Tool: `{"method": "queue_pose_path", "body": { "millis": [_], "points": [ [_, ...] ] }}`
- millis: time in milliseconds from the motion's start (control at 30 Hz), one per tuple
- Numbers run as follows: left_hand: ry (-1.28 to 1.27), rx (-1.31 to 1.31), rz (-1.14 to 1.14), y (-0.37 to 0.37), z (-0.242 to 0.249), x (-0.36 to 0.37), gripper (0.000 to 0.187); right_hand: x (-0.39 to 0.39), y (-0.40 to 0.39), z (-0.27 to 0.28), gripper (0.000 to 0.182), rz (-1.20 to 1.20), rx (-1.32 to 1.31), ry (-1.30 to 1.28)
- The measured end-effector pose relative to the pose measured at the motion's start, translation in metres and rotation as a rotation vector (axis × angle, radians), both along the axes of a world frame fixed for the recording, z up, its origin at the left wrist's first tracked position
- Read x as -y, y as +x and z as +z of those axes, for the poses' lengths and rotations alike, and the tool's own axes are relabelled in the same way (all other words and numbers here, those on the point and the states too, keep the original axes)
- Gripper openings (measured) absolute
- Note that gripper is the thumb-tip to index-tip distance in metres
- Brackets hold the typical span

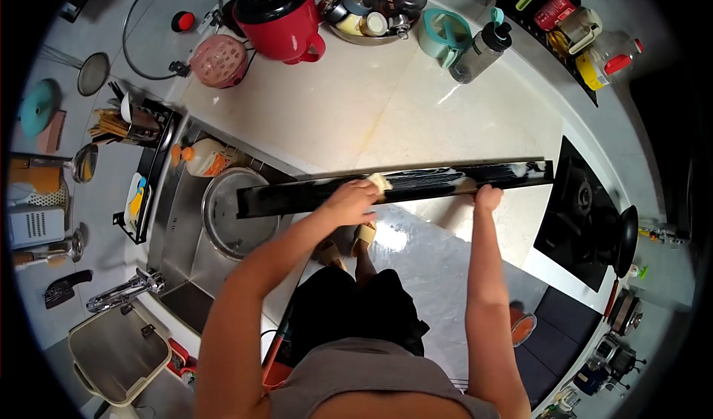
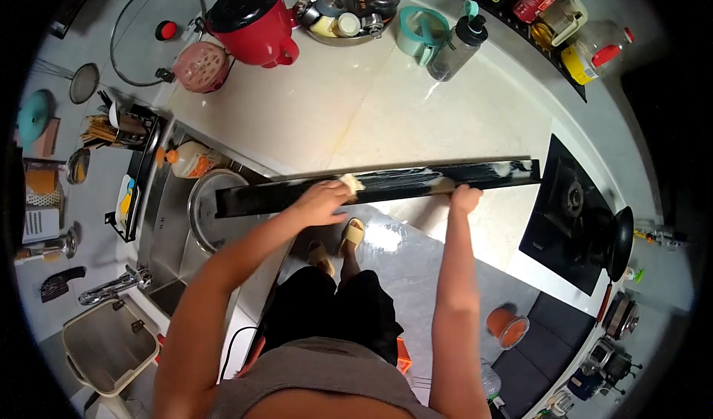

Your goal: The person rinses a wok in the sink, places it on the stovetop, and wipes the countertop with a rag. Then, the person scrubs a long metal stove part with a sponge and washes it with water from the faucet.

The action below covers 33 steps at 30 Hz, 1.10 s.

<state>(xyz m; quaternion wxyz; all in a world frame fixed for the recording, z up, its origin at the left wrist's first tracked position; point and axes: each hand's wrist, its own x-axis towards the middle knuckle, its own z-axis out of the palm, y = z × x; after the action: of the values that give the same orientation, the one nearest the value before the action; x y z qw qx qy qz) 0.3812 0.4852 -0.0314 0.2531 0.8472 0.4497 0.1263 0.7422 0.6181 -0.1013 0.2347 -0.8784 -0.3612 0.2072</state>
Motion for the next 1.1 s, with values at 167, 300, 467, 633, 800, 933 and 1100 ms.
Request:
{"method": "queue_pose_path", "body": {
  "millis": [167, 300, 467, 633, 800, 933, 1100],
  "points": [
    [-0.051, -0.171, 0.063, -0.080, -0.006, 0.047, 0.033, 0.010, -0.013, 0.020, 0.045, -0.061, -0.061, 0.102],
    [-0.038, -0.093, 0.181, -0.070, -0.016, 0.057, 0.041, 0.056, -0.090, 0.068, 0.043, 0.476, 0.727, 0.624],
    [0.063, 0.023, 0.208, -0.014, -0.004, 0.025, 0.053, 0.119, -0.170, 0.072, 0.015, 1.327, 0.107, 0.704],
    [0.192, 0.033, 0.026, -0.019, -0.008, 0.012, 0.037, 0.116, -0.164, 0.064, 0.016, 1.261, 0.207, 0.661],
    [0.003, -0.051, -0.174, -0.112, 0.005, 0.036, 0.035, 0.113, -0.160, 0.059, 0.016, 1.248, 0.229, 0.679],
    [-0.054, 0.068, -0.166, -0.097, 0.006, 0.031, 0.040, 0.113, -0.161, 0.058, 0.018, 1.240, 0.228, 0.653],
    [0.060, 0.209, -0.072, -0.030, -0.002, 0.006, 0.047, 0.119, -0.172, 0.076, 0.015, 1.249, 0.227, 0.507]
  ]
}}
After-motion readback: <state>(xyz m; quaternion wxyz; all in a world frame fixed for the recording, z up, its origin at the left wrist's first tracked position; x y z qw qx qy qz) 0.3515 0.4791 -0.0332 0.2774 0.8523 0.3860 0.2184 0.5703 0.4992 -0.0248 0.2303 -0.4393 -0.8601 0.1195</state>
